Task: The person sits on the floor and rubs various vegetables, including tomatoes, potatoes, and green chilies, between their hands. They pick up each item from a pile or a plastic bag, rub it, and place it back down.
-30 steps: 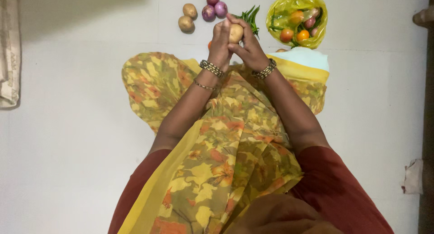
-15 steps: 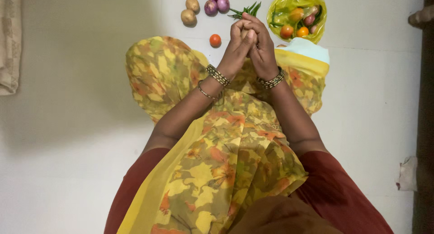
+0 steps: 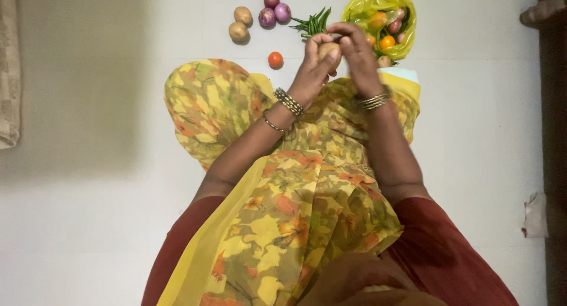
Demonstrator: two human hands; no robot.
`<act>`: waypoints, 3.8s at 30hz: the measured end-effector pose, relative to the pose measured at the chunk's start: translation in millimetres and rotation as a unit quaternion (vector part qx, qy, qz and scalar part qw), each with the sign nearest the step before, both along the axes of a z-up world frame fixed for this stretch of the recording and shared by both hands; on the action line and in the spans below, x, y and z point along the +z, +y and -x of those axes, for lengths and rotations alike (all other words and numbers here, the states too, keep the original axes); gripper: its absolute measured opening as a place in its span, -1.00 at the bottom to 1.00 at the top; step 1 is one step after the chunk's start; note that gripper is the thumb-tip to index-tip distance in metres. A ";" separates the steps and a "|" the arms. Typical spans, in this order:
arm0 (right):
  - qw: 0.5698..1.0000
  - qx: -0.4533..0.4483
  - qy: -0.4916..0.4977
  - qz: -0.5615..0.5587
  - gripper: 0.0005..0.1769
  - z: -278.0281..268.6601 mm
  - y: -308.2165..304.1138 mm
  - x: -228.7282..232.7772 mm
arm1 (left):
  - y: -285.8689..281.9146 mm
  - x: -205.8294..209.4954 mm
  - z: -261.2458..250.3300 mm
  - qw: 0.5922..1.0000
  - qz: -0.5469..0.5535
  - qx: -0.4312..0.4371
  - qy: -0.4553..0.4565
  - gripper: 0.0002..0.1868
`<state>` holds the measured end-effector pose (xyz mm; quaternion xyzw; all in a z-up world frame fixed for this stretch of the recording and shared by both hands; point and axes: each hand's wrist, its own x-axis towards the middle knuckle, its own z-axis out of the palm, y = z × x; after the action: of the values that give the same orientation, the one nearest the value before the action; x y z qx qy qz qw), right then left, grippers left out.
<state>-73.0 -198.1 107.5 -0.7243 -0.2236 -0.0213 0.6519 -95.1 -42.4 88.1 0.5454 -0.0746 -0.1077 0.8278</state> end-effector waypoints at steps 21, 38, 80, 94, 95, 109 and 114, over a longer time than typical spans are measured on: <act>0.809 -0.333 0.004 0.484 -0.90 1.2 -163.6 -84.4 | 24.3 -29.5 -18.8 0.991 -0.037 0.038 0.126 -0.55; 0.988 0.002 0.139 0.063 -0.21 -209.5 38.7 -153.6 | 46.9 -137.6 -145.4 0.967 0.042 0.073 0.242 -0.65; 0.961 -0.162 0.176 0.140 -0.39 -132.6 86.7 -224.3 | 23.1 -188.3 -129.1 0.941 0.252 0.056 0.218 -0.45; 0.968 -0.163 0.174 0.085 -0.50 -125.5 81.9 -175.4 | 13.0 -186.9 -122.6 0.994 0.005 0.062 0.086 -0.16; 0.966 -0.162 0.194 0.060 -0.50 -129.1 76.8 -176.5 | 9.8 -187.1 -118.3 0.995 0.004 0.044 0.085 -0.22; 0.968 -0.161 0.188 0.039 -0.31 -141.0 71.8 -222.9 | 6.7 -179.4 -122.7 0.974 0.149 0.090 0.143 -0.45; 0.972 -0.079 -0.011 0.221 -0.38 -104.8 111.7 -202.5 | 52.8 -186.4 -143.7 0.962 0.174 0.124 0.169 -0.30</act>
<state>31.8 -86.3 -95.0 -0.8653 -0.1719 -0.0304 0.4699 48.6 10.4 -98.3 0.3715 0.1174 -0.0804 0.9174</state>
